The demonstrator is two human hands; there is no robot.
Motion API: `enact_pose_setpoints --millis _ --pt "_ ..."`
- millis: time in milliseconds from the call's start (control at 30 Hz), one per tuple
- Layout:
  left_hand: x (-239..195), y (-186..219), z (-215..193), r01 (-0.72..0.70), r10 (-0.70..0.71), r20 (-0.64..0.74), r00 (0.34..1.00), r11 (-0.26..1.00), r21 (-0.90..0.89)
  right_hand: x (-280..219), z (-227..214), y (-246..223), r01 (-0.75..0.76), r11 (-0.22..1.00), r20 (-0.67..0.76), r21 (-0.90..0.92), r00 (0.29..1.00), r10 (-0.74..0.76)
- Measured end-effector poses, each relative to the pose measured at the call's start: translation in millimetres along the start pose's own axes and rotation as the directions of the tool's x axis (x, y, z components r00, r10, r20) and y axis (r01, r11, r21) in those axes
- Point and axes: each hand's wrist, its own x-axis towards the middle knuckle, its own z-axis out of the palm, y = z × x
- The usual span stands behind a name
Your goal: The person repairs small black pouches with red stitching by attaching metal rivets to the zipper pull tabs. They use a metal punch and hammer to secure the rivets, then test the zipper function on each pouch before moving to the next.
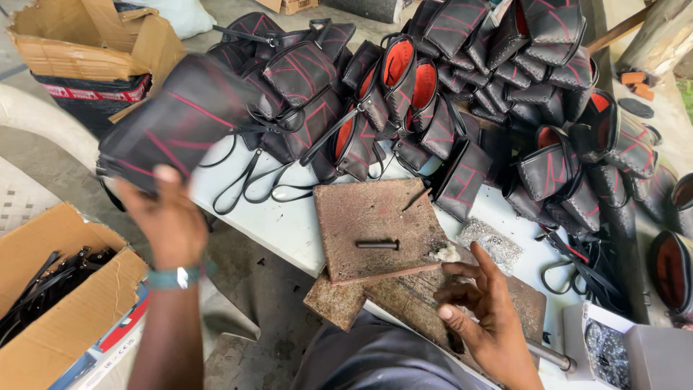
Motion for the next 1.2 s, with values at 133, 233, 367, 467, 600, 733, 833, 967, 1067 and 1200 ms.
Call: enact_pose_setpoints --millis 133,233,367,467,600,733,833,967,1067,1200 --pt "77 -56 -85 0.019 0.042 -0.208 0.977 0.959 0.284 -6 -1 16 -0.086 0.982 0.036 -0.169 0.995 0.094" --pt "81 -93 -123 0.191 0.059 -0.24 0.969 0.437 0.879 -13 3 21 -0.219 0.906 0.095 -0.361 0.958 0.269" --pt "72 -113 -143 0.24 0.047 -0.274 0.961 0.354 0.904 -13 1 26 -0.148 0.91 0.124 -0.387 0.97 0.211" --pt "70 -115 -149 0.168 0.105 -0.232 0.967 0.424 0.89 -15 0 31 -0.172 0.888 0.114 -0.426 0.964 0.241" --pt "51 -105 -144 0.218 0.102 -0.294 0.951 0.454 0.864 -14 -4 29 -0.154 0.879 0.107 -0.451 0.968 0.225" --pt "-3 -61 -116 0.0 0.257 -0.081 0.963 0.298 0.954 -14 -14 19 -0.194 0.872 0.042 -0.449 0.971 0.237" --pt "-21 -35 -59 -0.272 0.208 0.199 0.958 0.427 0.863 -14 -23 12 -0.175 0.872 0.016 -0.458 0.979 0.205" --pt "-28 -36 63 -0.287 -0.031 0.402 0.915 0.65 0.704 -19 -35 8 -0.222 0.83 -0.03 -0.511 0.97 0.241" --pt "-44 -74 160 -0.244 -0.2 0.578 0.791 0.764 0.598 -31 -43 12 -0.244 0.844 -0.081 -0.479 0.969 0.234" --pt "-75 -155 247 -0.156 -0.431 0.704 0.565 0.782 0.604 -45 -60 19 -0.326 0.819 -0.157 -0.473 0.945 0.286"
